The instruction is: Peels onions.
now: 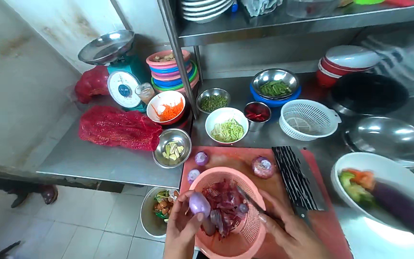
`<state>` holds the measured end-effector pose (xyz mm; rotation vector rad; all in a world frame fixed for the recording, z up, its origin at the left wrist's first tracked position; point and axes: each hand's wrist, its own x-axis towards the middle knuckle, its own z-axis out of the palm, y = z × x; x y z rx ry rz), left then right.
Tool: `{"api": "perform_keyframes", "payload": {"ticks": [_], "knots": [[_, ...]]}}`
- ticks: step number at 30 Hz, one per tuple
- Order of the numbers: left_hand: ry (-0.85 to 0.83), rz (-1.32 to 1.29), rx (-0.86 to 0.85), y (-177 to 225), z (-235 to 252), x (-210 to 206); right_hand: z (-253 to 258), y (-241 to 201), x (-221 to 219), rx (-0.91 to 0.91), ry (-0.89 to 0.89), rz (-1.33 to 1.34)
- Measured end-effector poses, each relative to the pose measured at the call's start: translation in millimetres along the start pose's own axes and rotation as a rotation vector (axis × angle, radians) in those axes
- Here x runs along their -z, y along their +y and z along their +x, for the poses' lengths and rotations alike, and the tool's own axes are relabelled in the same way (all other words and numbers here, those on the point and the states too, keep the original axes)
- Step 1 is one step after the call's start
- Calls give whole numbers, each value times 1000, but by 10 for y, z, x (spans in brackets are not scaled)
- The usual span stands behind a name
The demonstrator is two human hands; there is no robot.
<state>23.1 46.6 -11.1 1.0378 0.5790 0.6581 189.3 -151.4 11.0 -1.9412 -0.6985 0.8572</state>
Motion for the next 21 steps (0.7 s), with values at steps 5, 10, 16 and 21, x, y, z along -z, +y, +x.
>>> {"api": "perform_keyframes", "payload": {"ticks": [5,10,16,21], "knots": [[-144,1031,-180,179,1046,-544,-75,129,127,-126,333,66],[-397,1747,228,29,1656,-1130,-379,18,211,-163,485,100],[-603,1888,265,84,1577,-1442,-802,145,82,-304,626,178],[-869,1703,222,-265,1389,-1846,-861,312,-69,-372,656,238]]}}
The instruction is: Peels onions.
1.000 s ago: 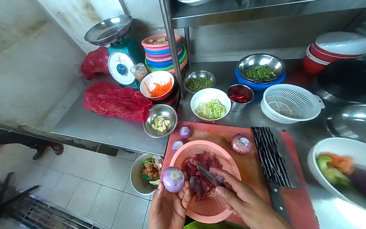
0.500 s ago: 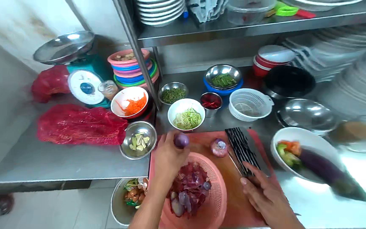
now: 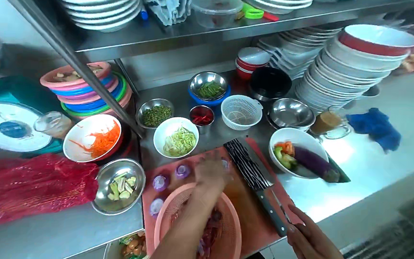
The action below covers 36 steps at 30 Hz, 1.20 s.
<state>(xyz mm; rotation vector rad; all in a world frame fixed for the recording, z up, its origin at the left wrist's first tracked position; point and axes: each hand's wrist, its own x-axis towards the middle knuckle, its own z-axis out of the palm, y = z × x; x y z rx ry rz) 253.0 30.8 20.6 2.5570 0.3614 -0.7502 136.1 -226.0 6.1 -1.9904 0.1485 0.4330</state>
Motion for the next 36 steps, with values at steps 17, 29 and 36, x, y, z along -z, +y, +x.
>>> {"api": "perform_keyframes", "payload": {"ticks": [17,29,36], "knots": [[-3,-221,-53,-207,102,-161,939,-412,-387,108,-103,67],[-155,140,-134,290,293,-286,1169,-206,-299,17,-16,-157],[-59,19,-109,280,60,-57,1140,-543,-478,32,-106,-176]]}}
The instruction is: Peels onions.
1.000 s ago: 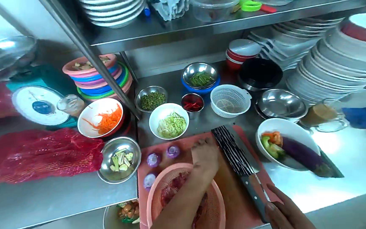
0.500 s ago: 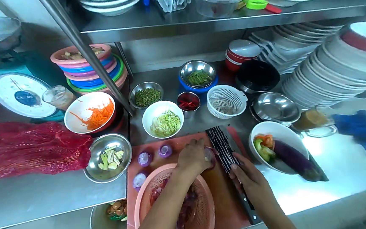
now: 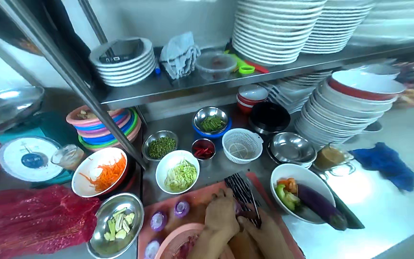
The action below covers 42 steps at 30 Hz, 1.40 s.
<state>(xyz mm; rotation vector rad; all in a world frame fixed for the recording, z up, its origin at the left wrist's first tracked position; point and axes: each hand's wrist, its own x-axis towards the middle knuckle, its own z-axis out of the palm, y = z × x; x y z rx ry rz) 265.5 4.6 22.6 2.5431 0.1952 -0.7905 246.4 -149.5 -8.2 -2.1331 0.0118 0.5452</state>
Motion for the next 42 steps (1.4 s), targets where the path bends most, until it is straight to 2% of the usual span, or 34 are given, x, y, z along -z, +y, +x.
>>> {"api": "perform_keyframes", "payload": {"ticks": [2,4,7,9,11,16,20,23,27,30,33,36,39,42], "knots": [[86,-100,-49,-64,-361,137,-168,-127,8,133,1,166],[175,-225,-95,-205,-813,175,-358,-271,-5,233,-96,333],[322,-338,-93,-529,-1356,-67,-587,-375,-217,317,-286,427],[410,-430,-82,-805,-1550,-371,-702,-333,-447,285,-375,384],[419,-591,-60,-1055,-1693,-614,-802,-285,-648,226,-426,353],[536,-1043,-161,-1414,-1953,-1065,-957,-284,-897,141,-437,410],[530,-1207,-164,-1515,-1994,-1191,-919,-270,-966,220,-286,362],[504,-1197,-174,-1598,-2008,-1217,-787,-288,-860,263,-146,43],[482,-1228,-193,-1605,-1998,-1231,-671,-368,-733,240,-377,-404],[414,-1278,-237,-1592,-2000,-1199,-665,-406,-760,204,-468,-539],[300,-1380,-269,-1614,-2011,-1196,-699,-280,-760,236,-405,-506],[259,-1480,-245,-1616,-1994,-1189,-786,-155,-713,318,-303,-385],[408,-1442,-176,-1540,-1962,-1156,-901,-131,-642,389,-355,-191],[591,-1346,-95,-1458,-1912,-1160,-1077,-280,-601,316,-495,-20]]}}
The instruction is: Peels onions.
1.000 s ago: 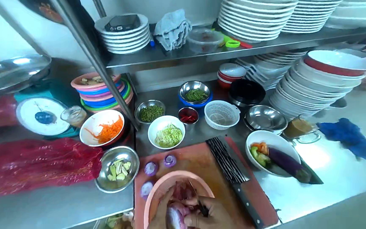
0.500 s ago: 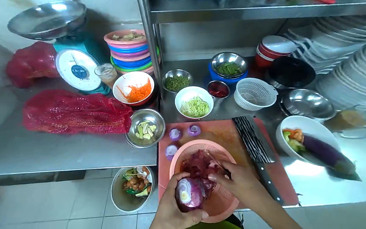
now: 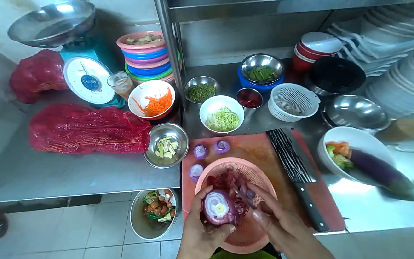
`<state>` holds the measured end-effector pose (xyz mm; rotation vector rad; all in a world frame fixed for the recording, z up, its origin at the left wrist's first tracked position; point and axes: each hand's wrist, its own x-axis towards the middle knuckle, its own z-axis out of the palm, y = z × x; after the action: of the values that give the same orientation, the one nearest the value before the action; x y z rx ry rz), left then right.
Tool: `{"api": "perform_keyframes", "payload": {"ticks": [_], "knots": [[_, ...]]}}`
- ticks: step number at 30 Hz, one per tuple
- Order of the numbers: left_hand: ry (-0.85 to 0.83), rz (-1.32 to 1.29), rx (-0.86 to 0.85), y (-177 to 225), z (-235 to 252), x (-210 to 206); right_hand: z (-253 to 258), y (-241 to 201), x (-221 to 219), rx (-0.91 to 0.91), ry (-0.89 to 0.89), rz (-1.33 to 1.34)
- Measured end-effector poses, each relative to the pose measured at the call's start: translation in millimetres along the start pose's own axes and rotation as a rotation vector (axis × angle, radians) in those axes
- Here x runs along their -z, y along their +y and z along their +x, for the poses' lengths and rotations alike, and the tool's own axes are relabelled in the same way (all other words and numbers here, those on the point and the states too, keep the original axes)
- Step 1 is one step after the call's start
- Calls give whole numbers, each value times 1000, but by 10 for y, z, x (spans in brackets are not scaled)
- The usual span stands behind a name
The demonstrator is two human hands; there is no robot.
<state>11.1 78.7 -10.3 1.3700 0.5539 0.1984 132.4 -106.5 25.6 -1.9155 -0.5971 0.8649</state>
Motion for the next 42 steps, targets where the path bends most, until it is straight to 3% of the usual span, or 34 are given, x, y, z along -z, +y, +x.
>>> {"api": "perform_keyframes", "payload": {"ticks": [5,15,24,35,42], "knots": [[108,91,-63,32,-4,-85,-101,-145,-166,-9,-32,137],[157,146,-108,132,-29,-170,-114,-86,-284,142,20,-21],[189,154,-144,141,-23,-156,-49,-11,-394,242,197,-82],[12,3,-116,184,-46,-25,87,108,-157,-45,176,140],[-75,-89,-78,155,-15,45,27,-19,-15,-129,-47,10]]}}
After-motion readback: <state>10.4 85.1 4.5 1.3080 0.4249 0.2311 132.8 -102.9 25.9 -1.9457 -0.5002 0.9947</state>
